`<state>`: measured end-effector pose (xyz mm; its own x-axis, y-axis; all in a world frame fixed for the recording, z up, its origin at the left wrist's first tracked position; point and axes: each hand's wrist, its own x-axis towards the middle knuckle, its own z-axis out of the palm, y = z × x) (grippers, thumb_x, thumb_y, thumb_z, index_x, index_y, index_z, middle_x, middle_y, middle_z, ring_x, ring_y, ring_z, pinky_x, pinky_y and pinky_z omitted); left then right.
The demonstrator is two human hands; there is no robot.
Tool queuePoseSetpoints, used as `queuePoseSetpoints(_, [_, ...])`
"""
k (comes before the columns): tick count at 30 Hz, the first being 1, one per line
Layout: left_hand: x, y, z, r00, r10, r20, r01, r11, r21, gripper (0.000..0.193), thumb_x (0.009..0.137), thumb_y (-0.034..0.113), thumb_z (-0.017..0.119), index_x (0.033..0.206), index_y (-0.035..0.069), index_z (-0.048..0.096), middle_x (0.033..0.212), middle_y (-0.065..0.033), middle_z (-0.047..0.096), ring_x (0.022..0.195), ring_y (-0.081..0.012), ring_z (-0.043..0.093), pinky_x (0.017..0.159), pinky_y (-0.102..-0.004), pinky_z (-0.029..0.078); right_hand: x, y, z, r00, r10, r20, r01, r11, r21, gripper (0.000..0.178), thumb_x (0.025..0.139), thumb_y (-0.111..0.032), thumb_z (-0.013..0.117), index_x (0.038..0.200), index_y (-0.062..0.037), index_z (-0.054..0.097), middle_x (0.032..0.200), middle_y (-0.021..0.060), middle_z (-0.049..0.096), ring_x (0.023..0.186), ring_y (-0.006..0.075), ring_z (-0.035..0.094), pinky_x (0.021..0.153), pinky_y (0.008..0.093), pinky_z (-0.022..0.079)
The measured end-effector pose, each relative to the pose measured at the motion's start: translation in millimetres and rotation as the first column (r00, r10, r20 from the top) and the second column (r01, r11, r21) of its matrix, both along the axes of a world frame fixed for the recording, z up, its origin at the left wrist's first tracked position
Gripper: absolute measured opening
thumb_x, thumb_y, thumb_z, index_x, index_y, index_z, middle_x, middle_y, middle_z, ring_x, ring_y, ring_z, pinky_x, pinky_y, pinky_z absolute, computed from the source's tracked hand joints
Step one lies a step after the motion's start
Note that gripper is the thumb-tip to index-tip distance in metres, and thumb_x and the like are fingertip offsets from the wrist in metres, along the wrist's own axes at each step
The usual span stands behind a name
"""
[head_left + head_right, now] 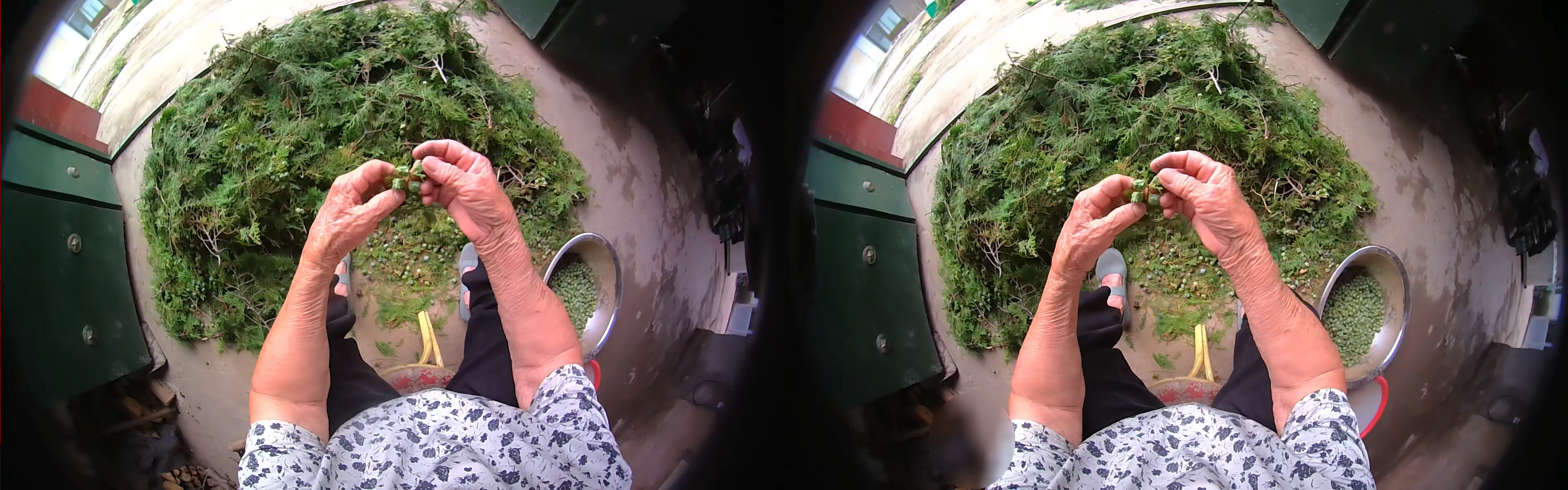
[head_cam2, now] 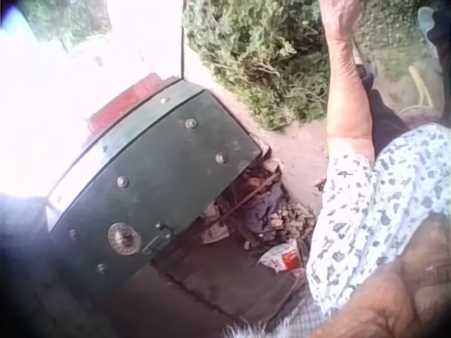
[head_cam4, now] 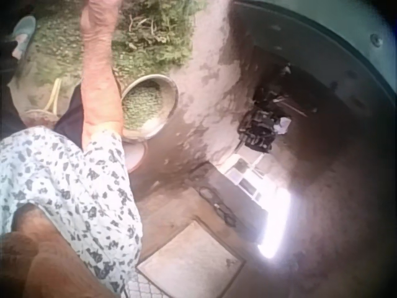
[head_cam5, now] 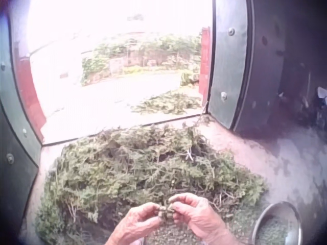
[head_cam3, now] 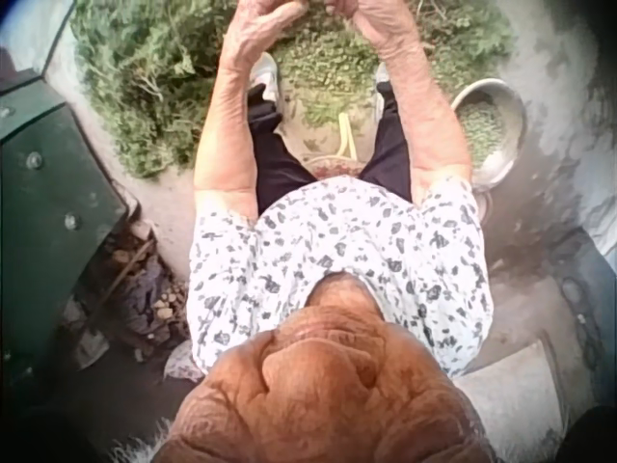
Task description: Picking small green berries or seeds from thuja/cypress-like evergreen branches and collecting them in a metal bowl.
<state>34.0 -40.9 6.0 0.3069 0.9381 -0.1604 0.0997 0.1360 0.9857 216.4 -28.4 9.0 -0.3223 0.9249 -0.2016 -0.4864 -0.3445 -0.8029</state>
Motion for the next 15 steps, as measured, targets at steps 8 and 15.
queuePoseSetpoints(8, [14.4,5.0,-12.3,0.993,0.118,0.013,-0.119,0.991,0.065,0.012,0.082,0.012,0.059,0.086,0.000,0.059,0.073,0.0024,0.056,0.067,-0.0030,0.047,0.059,-0.0184,0.038,-1.8,3.2,-13.5,0.996,-0.093,0.013,0.092,0.996,0.019,0.019,0.085,-0.007,0.056,0.103,-0.0004,0.057,0.081,0.0024,0.060,0.066,0.0069,0.056,0.058,0.0206,0.048])
queuePoseSetpoints(15, [23.6,7.6,-8.2,0.969,0.118,0.217,-0.119,0.993,-0.008,0.013,0.084,0.014,0.056,0.082,0.002,0.060,0.073,0.0019,0.057,0.067,-0.0049,0.049,0.063,-0.0210,0.041,-0.3,3.6,-1.6,0.953,-0.129,0.276,0.081,0.981,0.178,0.025,0.083,-0.001,0.054,0.107,-0.0009,0.057,0.084,0.0004,0.059,0.068,0.0042,0.053,0.057,0.0173,0.042])
